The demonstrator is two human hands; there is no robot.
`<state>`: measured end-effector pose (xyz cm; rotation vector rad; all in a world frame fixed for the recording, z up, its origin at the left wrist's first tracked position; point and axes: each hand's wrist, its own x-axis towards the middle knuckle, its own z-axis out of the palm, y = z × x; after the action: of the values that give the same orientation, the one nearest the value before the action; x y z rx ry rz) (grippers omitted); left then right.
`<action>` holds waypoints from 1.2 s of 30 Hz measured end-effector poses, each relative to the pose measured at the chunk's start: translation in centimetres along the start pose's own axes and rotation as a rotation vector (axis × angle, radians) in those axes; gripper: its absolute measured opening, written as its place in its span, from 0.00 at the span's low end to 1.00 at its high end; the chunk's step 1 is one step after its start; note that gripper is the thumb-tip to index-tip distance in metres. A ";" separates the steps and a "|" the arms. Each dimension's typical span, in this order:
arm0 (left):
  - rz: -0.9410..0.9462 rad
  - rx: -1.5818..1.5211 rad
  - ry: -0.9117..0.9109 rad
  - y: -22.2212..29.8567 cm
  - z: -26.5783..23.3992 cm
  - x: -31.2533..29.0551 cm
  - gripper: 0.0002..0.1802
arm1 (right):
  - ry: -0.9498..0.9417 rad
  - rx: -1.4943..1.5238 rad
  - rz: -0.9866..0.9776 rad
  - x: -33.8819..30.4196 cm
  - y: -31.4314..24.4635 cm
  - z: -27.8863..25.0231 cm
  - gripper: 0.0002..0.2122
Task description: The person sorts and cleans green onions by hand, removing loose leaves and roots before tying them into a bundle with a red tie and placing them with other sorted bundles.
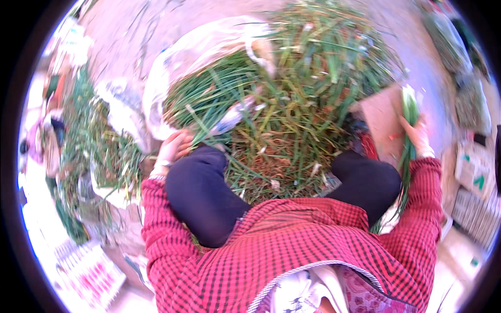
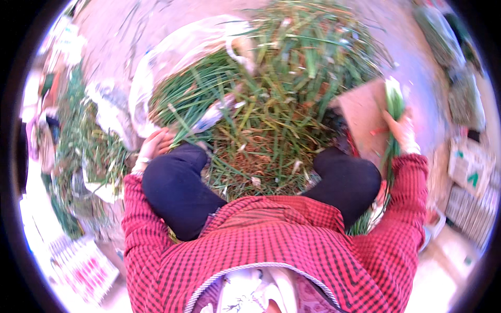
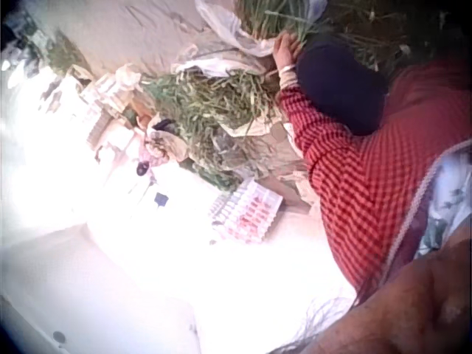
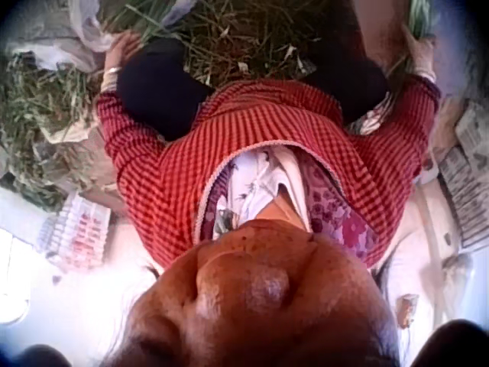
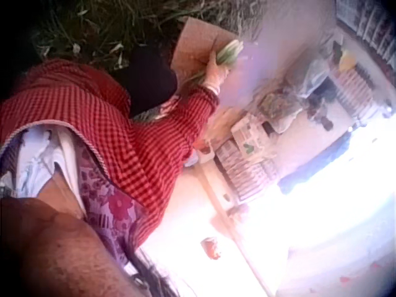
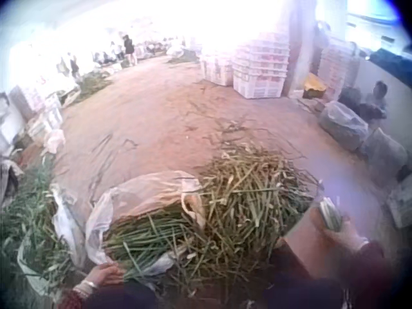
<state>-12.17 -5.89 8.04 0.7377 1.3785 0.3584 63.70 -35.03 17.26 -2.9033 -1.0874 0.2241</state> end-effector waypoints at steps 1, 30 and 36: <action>-0.007 -0.010 0.036 -0.4 0.7 0.4 0.22 | 0.114 -0.153 -0.085 -0.2 -2.7 -1.2 0.50; 0.136 0.267 0.226 -6.6 -4.4 2.4 0.13 | -0.486 0.050 -1.357 -14.1 -69.5 26.8 0.35; -0.032 -0.244 -0.161 -5.2 -3.8 2.4 0.09 | -0.602 0.392 -1.086 -11.3 -65.3 22.9 0.34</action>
<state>-16.38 -7.22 2.72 0.5307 1.1690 0.4236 9.43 6.38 1.31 -1.5847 -2.1652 1.0930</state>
